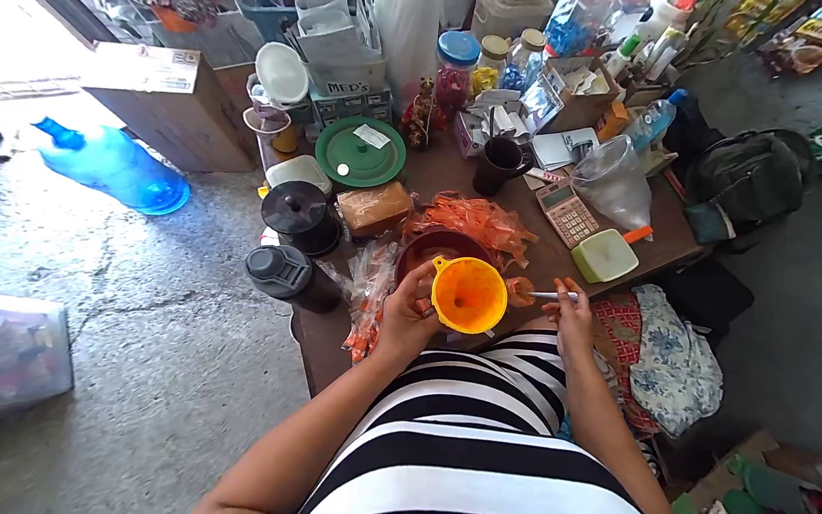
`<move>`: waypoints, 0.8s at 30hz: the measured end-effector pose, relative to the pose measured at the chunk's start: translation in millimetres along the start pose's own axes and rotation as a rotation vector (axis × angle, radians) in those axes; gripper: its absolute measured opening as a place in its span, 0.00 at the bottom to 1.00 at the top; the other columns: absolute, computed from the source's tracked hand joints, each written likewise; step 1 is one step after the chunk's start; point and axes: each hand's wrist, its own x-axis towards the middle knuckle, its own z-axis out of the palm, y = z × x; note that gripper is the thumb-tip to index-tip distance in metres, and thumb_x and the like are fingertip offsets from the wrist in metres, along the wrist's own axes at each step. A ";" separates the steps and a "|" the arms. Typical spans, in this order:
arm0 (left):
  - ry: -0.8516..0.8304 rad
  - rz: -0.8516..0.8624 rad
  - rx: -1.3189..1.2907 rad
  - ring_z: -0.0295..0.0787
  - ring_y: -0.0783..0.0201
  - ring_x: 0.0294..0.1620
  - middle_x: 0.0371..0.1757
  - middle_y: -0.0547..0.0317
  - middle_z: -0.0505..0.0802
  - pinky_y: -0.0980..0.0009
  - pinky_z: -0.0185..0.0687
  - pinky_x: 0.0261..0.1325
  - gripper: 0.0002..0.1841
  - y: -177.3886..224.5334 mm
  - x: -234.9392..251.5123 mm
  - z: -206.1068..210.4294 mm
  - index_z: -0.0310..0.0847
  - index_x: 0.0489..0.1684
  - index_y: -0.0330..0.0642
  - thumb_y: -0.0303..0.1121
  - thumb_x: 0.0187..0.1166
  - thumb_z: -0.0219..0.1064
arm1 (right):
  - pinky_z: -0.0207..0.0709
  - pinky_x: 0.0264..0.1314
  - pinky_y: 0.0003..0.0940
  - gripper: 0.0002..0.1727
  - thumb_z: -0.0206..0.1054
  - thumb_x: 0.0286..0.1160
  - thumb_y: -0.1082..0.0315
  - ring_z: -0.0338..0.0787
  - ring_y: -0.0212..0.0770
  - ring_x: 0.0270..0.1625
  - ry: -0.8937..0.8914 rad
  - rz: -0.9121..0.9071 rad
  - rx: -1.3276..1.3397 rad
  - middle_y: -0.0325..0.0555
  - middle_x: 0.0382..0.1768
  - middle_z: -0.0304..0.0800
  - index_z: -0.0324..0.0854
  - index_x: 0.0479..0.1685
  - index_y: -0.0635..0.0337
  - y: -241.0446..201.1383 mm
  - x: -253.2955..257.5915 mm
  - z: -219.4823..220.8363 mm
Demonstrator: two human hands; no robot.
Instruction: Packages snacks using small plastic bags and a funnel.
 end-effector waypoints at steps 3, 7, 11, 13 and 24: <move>0.041 0.070 -0.064 0.92 0.79 0.54 0.53 0.74 0.96 0.75 0.88 0.61 0.33 11.1 2.8 1.8 0.75 0.73 0.39 0.21 0.63 0.77 | 0.73 0.26 0.16 0.25 0.50 0.94 0.62 0.82 0.23 0.28 0.078 0.040 0.057 0.48 0.63 0.81 0.61 0.83 0.66 -5.1 -1.1 -5.0; 0.074 0.116 -0.075 0.91 0.81 0.55 0.54 0.79 0.95 0.76 0.88 0.61 0.32 26.8 9.4 4.6 0.77 0.71 0.45 0.19 0.63 0.76 | 0.76 0.43 0.18 0.28 0.59 0.86 0.69 0.81 0.25 0.40 0.308 -0.461 -0.097 0.62 0.67 0.75 0.61 0.76 0.82 -10.7 -14.0 -4.6; 0.058 0.102 -0.078 0.91 0.77 0.57 0.56 0.74 0.95 0.73 0.88 0.64 0.32 35.1 14.0 6.5 0.75 0.72 0.42 0.20 0.65 0.78 | 0.79 0.43 0.16 0.27 0.63 0.82 0.65 0.84 0.17 0.40 -0.223 -0.616 -0.088 0.41 0.56 0.87 0.67 0.72 0.77 -49.9 -58.4 25.6; 0.036 0.089 -0.091 0.92 0.74 0.56 0.55 0.71 0.94 0.71 0.89 0.64 0.32 37.2 16.3 10.2 0.75 0.72 0.41 0.17 0.64 0.76 | 0.81 0.38 0.21 0.36 0.70 0.78 0.57 0.84 0.19 0.35 -0.537 -0.519 -0.130 0.36 0.43 0.90 0.66 0.77 0.75 -58.8 -73.1 50.0; 0.013 0.123 -0.141 0.91 0.68 0.61 0.72 0.64 0.85 0.66 0.90 0.64 0.46 60.0 22.0 9.6 0.55 0.90 0.47 0.14 0.67 0.73 | 0.88 0.46 0.34 0.17 0.54 0.88 0.70 0.96 0.39 0.37 -0.658 -0.835 -0.449 0.52 0.36 0.97 0.89 0.49 0.73 -41.4 -78.3 92.7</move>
